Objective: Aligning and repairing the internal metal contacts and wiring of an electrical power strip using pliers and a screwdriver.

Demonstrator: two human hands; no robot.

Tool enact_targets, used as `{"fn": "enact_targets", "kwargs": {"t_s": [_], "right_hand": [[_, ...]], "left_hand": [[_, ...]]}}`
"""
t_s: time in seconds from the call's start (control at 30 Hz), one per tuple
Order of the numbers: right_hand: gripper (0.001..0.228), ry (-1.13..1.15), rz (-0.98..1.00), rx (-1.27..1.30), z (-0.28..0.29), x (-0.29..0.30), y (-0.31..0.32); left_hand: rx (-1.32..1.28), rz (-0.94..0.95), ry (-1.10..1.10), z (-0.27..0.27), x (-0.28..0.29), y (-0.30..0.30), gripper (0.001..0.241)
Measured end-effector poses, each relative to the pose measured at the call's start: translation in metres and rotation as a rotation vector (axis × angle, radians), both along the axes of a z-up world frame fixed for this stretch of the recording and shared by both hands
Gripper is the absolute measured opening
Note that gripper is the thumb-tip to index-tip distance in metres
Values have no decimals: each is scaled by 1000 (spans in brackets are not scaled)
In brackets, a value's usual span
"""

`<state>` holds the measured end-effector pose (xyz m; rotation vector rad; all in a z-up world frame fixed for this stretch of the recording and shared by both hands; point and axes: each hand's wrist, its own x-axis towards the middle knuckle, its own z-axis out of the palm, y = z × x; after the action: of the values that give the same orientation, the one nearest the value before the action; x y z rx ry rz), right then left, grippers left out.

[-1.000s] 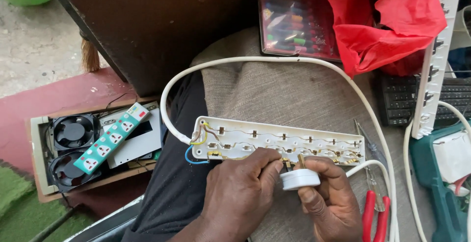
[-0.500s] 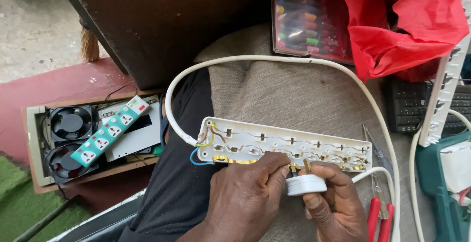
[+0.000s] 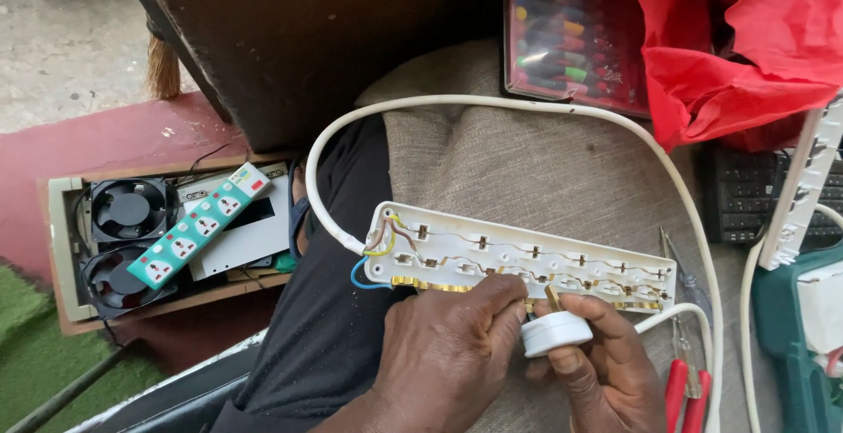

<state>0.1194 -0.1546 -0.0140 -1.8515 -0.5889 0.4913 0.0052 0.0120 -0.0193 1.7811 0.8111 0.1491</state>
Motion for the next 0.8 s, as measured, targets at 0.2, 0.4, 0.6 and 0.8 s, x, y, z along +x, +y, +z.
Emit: {"fn": "enact_targets", "kwargs": {"t_s": [0.2, 0.4, 0.6, 0.8], "right_hand": [[52, -148, -91, 2, -9, -18, 11], [51, -173, -112, 83, -20, -11, 5], [61, -49, 12, 104, -13, 0, 4], [62, -45, -18, -20, -9, -3, 8]], "left_hand": [[-8, -32, -20, 0, 1, 3, 21], [5, -13, -13, -3, 2, 0, 21], [16, 70, -29, -7, 2, -5, 15], [45, 82, -83, -9, 0, -5, 15]]}}
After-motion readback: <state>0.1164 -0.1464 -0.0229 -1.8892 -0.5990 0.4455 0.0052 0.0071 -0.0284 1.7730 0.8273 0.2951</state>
